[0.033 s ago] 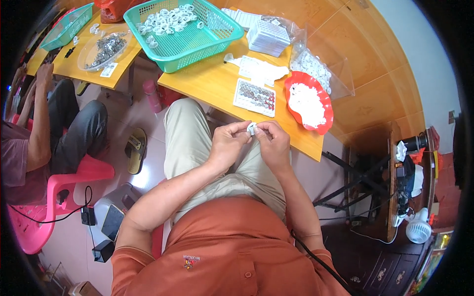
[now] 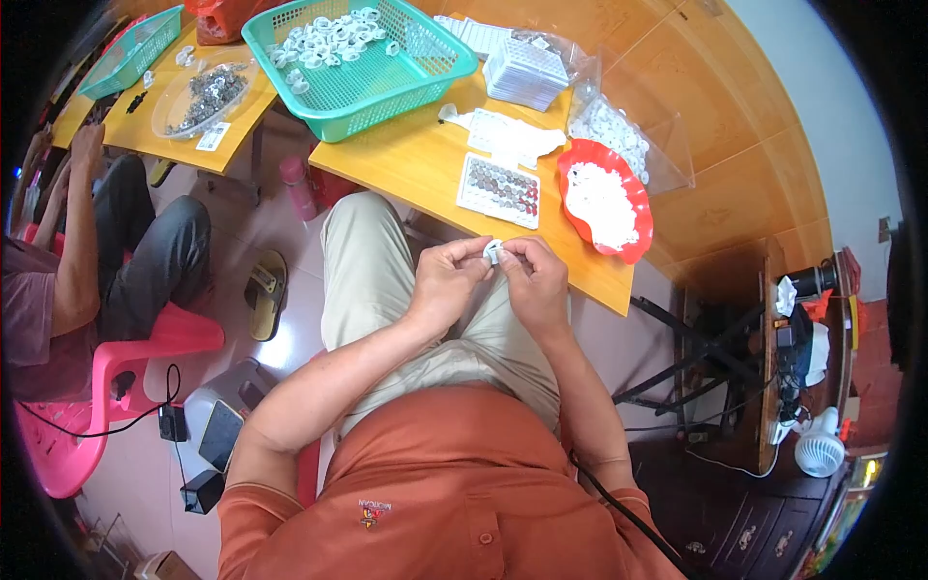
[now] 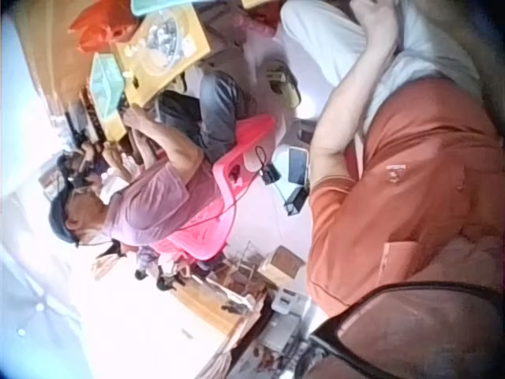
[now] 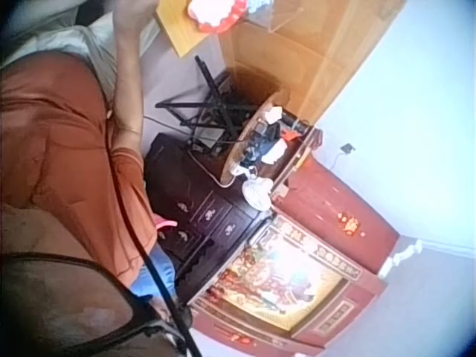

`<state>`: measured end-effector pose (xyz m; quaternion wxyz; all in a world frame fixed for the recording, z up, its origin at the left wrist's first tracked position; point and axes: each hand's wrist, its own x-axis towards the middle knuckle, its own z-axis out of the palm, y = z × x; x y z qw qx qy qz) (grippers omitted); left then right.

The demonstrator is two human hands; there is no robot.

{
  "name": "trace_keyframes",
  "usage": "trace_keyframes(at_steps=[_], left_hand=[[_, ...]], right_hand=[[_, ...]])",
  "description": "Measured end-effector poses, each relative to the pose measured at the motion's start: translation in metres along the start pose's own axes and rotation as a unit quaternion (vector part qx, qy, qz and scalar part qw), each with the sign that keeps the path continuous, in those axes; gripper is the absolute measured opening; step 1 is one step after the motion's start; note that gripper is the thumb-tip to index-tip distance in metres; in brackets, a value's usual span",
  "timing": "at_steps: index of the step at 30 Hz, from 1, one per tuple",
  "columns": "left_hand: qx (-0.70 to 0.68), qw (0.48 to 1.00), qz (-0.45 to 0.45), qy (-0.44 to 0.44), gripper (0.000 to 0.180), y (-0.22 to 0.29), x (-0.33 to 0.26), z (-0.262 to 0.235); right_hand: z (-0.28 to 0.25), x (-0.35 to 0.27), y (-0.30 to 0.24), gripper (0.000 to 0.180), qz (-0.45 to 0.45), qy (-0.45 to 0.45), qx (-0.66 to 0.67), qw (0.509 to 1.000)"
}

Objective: The person sits at a work table, picks up a circular plastic base, and assembles small electronic parts from trays into the base by hand.

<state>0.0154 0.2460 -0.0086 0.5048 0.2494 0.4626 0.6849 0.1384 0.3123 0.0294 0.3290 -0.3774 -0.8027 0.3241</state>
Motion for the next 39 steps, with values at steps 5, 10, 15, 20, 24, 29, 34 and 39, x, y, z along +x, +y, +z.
trace_keyframes(at_steps=[5,10,15,20,24,29,34,39], left_hand=[[-0.02,1.0,-0.002,0.004,0.028,0.0,0.0,0.001],[-0.018,1.0,-0.002,-0.001,0.028,0.001,0.0,0.002],[-0.02,1.0,-0.017,0.0,0.028,0.002,-0.001,0.002],[-0.017,1.0,-0.017,0.0,0.028,0.001,-0.001,0.001],[-0.019,1.0,-0.025,-0.003,0.029,0.003,-0.001,0.002],[-0.029,0.999,-0.032,-0.002,0.029,0.004,-0.002,0.002],[-0.007,1.0,-0.028,-0.005,0.029,-0.003,0.001,0.0],[-0.021,0.999,-0.033,-0.006,0.029,-0.004,0.0,0.0]], right_hand=[[-0.002,0.001,-0.005,0.008,0.002,-0.004,0.019,1.0],[-0.002,0.002,0.008,0.009,0.035,-0.017,0.062,0.997],[-0.005,0.001,-0.004,0.008,-0.012,-0.015,-0.013,1.0],[-0.008,0.002,-0.004,0.01,0.013,-0.021,0.018,1.0],[-0.007,0.0,0.005,0.011,0.025,-0.03,0.038,0.999],[-0.006,0.0,0.003,0.011,0.025,-0.033,0.026,0.999],[-0.003,0.0,0.008,0.011,0.031,-0.023,0.019,0.999],[-0.005,0.0,0.005,0.011,0.033,-0.023,0.004,0.999]])
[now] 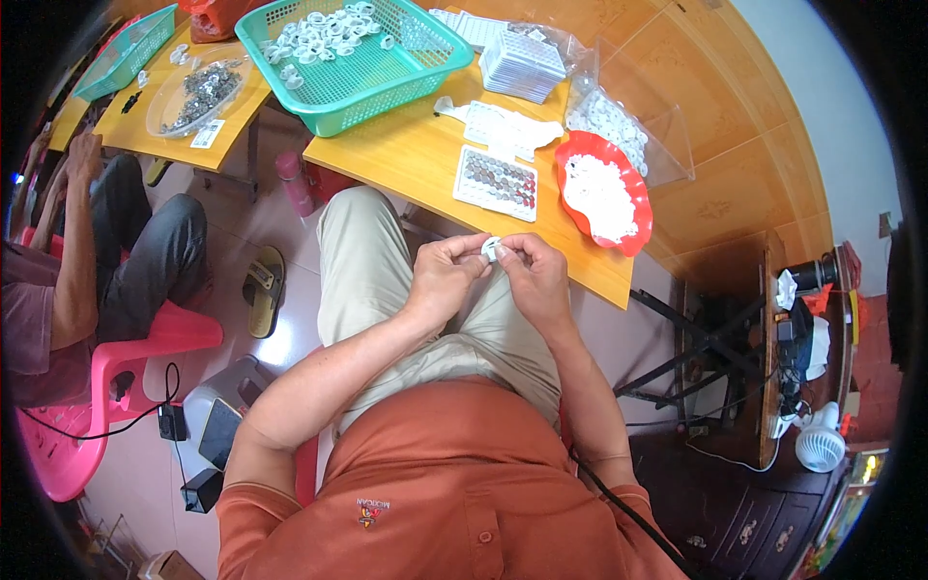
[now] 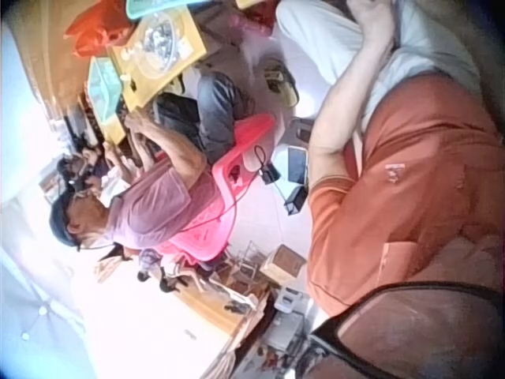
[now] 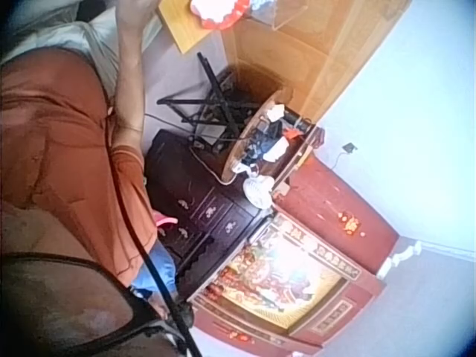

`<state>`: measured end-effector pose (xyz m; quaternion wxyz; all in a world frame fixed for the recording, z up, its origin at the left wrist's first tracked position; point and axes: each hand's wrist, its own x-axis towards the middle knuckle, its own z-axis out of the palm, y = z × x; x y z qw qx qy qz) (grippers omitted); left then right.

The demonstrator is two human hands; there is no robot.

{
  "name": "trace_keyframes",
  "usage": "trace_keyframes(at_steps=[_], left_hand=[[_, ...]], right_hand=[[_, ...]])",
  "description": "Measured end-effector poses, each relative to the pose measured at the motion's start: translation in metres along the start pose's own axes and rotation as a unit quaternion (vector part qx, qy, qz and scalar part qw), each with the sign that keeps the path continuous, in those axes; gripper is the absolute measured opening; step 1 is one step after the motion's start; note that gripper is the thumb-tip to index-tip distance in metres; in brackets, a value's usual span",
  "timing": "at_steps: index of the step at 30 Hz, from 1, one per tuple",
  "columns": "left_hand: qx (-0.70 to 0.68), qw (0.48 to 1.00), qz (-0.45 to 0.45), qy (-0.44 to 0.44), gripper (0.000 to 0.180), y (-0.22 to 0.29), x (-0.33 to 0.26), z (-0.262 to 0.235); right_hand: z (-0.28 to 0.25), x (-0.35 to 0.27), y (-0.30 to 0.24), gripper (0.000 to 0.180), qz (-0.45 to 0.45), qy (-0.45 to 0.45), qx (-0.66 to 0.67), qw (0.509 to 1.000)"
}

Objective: The person sits at a work table, picks up a circular plastic base, and assembles small electronic parts from trays into the base by hand.

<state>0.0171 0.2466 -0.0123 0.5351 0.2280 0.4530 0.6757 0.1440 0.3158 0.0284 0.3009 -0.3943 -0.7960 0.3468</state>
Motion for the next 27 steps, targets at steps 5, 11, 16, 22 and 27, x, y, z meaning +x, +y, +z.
trace_keyframes(at_steps=[5,11,16,22,27], left_hand=[[0.017,1.0,-0.013,-0.012,0.03,0.003,-0.002,0.0],[-0.018,0.999,-0.032,-0.024,0.03,0.003,0.0,-0.003],[-0.02,0.999,-0.037,-0.025,0.029,0.003,0.001,-0.002],[-0.021,0.999,-0.037,-0.025,0.029,0.004,0.0,-0.001],[-0.019,0.999,-0.04,-0.023,0.028,0.004,-0.002,-0.002]], right_hand=[[-0.003,0.001,-0.001,0.011,0.008,-0.016,-0.003,1.0],[-0.002,0.002,-0.005,0.011,-0.027,0.005,-0.029,0.999],[-0.003,0.004,-0.003,0.011,-0.009,-0.003,-0.037,0.999],[-0.001,0.004,-0.002,0.009,0.055,0.001,0.006,0.998],[0.0,0.004,0.004,0.007,0.057,-0.004,-0.008,0.998]])
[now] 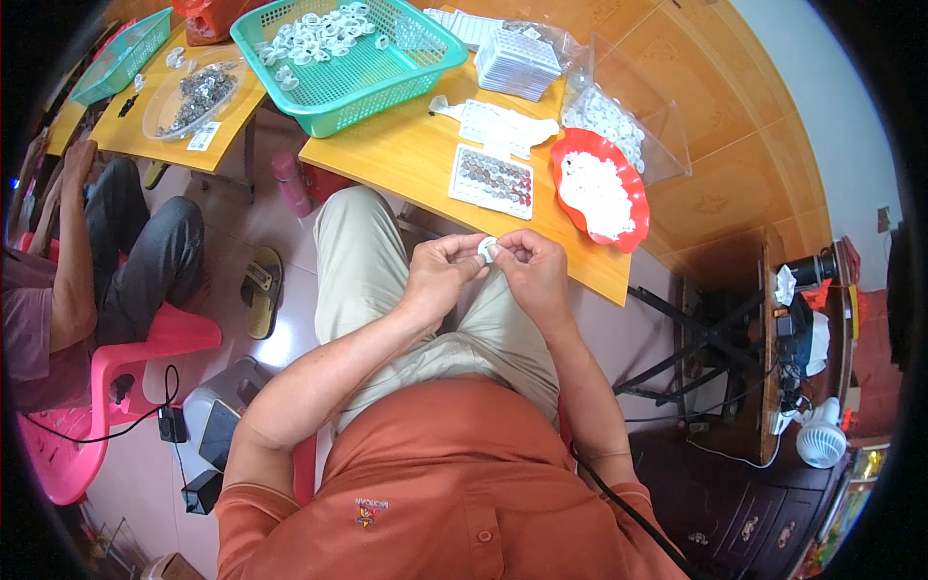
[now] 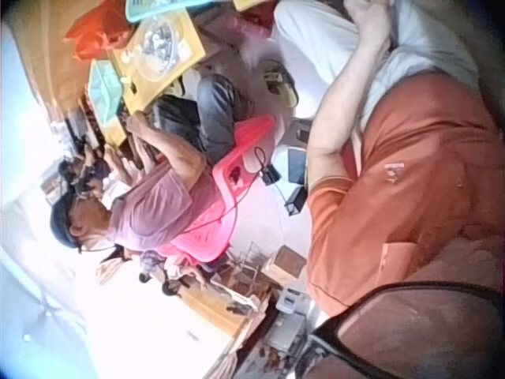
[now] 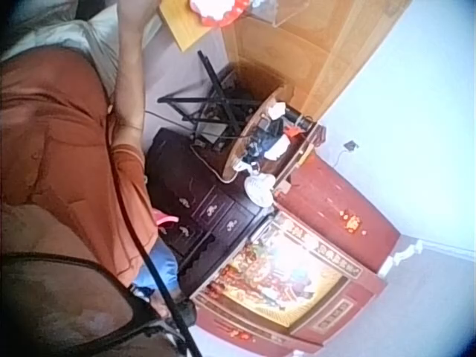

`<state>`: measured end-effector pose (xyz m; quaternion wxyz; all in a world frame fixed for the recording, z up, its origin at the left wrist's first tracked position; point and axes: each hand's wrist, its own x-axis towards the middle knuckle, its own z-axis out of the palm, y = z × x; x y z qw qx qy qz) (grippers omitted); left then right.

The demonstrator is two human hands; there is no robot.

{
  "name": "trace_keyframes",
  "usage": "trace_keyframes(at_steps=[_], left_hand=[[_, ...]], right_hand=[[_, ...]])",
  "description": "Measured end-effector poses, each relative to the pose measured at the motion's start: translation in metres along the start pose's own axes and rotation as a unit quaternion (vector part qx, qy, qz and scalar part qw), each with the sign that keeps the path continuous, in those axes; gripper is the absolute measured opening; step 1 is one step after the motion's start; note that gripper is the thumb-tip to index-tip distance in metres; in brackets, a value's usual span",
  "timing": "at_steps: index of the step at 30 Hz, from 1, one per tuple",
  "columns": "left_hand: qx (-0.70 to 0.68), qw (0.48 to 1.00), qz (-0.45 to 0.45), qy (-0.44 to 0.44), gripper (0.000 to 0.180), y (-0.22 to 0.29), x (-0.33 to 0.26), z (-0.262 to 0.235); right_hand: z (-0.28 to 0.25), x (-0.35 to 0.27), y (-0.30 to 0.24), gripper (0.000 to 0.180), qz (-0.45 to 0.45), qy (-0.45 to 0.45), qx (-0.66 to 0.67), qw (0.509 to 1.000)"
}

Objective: The person sits at a work table, picks up a circular plastic base, and assembles small electronic parts from trays into the base by hand.

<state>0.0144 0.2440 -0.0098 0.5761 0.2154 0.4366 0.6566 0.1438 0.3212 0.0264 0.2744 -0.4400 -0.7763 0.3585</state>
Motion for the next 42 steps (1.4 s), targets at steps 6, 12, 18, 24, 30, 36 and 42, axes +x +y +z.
trace_keyframes(at_steps=[6,12,18,24,30,36,42], left_hand=[[0.002,1.0,0.003,-0.008,0.027,0.0,0.002,0.0],[0.004,1.0,0.006,-0.013,0.025,0.003,-0.001,0.003],[-0.002,1.0,0.031,0.005,0.022,0.004,-0.003,0.003],[0.01,0.999,0.035,0.019,0.021,0.002,-0.001,0.002],[0.01,0.998,0.068,0.007,0.02,0.003,0.001,0.003],[0.028,0.996,0.081,0.005,0.02,0.009,-0.003,0.003],[0.03,0.998,0.06,0.01,0.024,0.012,-0.008,0.007]], right_hand=[[0.001,0.006,0.021,0.012,-0.01,-0.026,0.097,0.995],[-0.004,0.009,0.03,0.011,0.076,-0.121,0.245,0.959],[0.001,0.006,0.027,0.01,0.049,-0.118,0.245,0.961],[0.004,0.004,0.026,0.013,0.058,-0.107,0.244,0.962],[0.004,0.0,0.01,0.014,0.02,-0.055,0.215,0.975],[0.004,-0.001,0.01,0.016,-0.045,-0.026,0.104,0.993],[-0.013,0.0,0.008,0.014,-0.029,-0.09,0.119,0.988]])
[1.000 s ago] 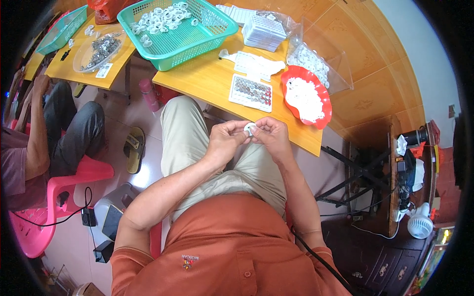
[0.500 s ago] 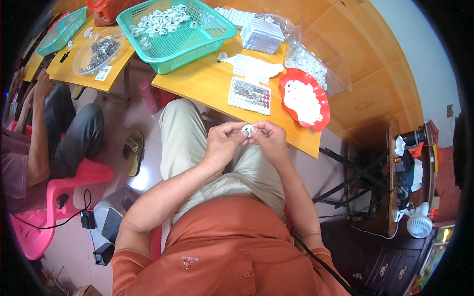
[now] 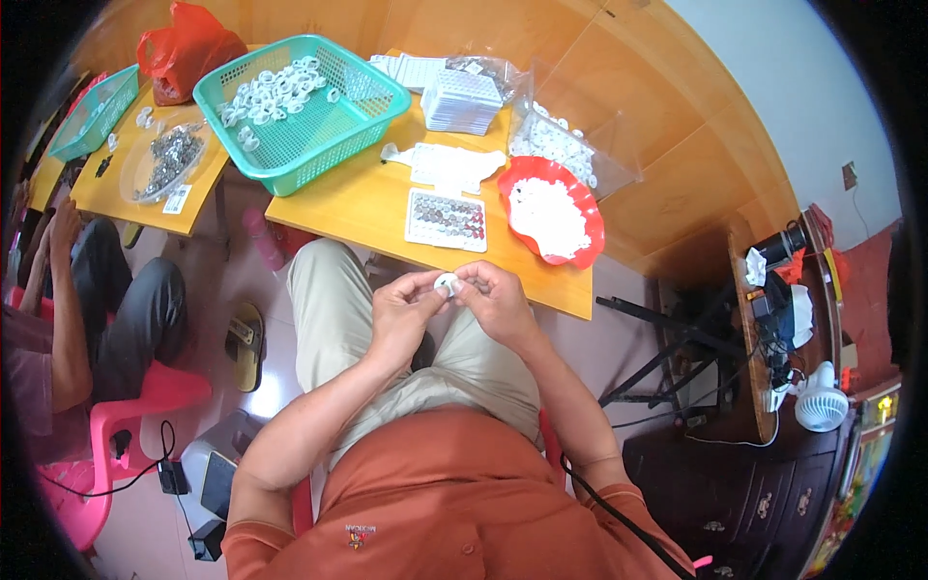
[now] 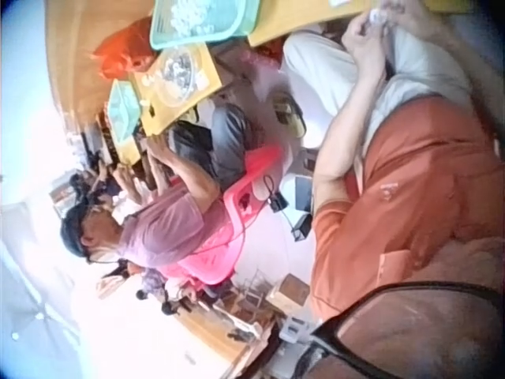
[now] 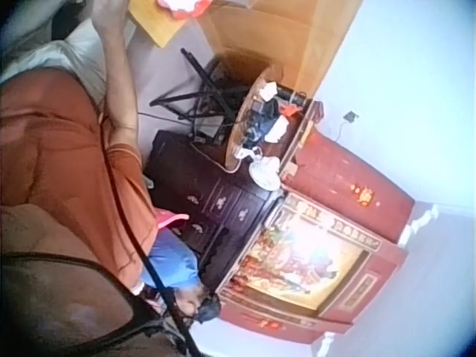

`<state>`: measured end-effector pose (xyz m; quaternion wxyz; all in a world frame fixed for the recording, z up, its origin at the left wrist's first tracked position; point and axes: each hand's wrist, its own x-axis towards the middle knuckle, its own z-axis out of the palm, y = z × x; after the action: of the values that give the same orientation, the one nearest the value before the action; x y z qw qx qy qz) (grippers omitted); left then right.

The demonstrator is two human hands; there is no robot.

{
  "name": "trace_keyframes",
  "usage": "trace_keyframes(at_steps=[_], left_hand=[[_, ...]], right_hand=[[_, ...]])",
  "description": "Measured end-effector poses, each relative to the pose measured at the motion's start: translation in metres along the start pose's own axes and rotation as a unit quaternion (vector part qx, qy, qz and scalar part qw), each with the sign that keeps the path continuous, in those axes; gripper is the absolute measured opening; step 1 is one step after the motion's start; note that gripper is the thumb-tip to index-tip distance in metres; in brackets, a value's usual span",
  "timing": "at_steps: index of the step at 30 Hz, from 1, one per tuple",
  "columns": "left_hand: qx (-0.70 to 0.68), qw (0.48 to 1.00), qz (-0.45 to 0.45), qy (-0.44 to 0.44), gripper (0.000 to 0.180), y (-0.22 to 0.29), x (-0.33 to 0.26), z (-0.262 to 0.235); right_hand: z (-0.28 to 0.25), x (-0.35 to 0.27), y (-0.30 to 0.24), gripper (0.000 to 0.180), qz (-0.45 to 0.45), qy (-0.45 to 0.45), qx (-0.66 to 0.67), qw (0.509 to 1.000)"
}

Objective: The person sits at a work table, picks up a circular plastic base, and assembles small electronic parts from trays into the base by hand.

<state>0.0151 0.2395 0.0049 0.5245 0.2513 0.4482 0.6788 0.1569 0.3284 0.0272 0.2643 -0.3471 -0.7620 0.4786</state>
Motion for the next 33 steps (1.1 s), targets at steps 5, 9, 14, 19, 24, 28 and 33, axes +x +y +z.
trace_keyframes(at_steps=[5,9,14,19,24,28,33], left_hand=[[-0.011,1.0,-0.022,-0.002,0.028,0.001,-0.001,0.001],[-0.039,0.999,-0.014,0.006,0.027,0.002,-0.001,0.001],[-0.057,0.998,-0.032,0.012,0.026,0.001,0.001,0.0],[-0.067,0.996,-0.044,0.024,0.024,0.002,0.001,0.0],[-0.06,0.997,-0.048,0.03,0.023,0.001,0.002,-0.003],[-0.062,0.996,-0.056,0.029,0.023,0.0,0.002,-0.001],[-0.066,0.995,-0.063,0.037,0.022,0.001,0.003,-0.002]], right_hand=[[-0.009,0.0,0.002,0.014,0.041,-0.024,0.066,0.997],[-0.023,0.007,-0.006,0.013,0.05,-0.03,0.084,0.995],[-0.043,0.016,-0.008,0.013,0.06,-0.018,0.073,0.995],[-0.068,0.032,-0.004,0.012,0.076,0.017,0.096,0.992],[-0.108,0.064,-0.01,0.009,0.11,0.094,0.111,0.983],[-0.168,0.115,-0.012,0.012,0.087,0.208,0.132,0.965],[-0.215,0.161,-0.025,0.016,0.061,0.316,0.264,0.909]])
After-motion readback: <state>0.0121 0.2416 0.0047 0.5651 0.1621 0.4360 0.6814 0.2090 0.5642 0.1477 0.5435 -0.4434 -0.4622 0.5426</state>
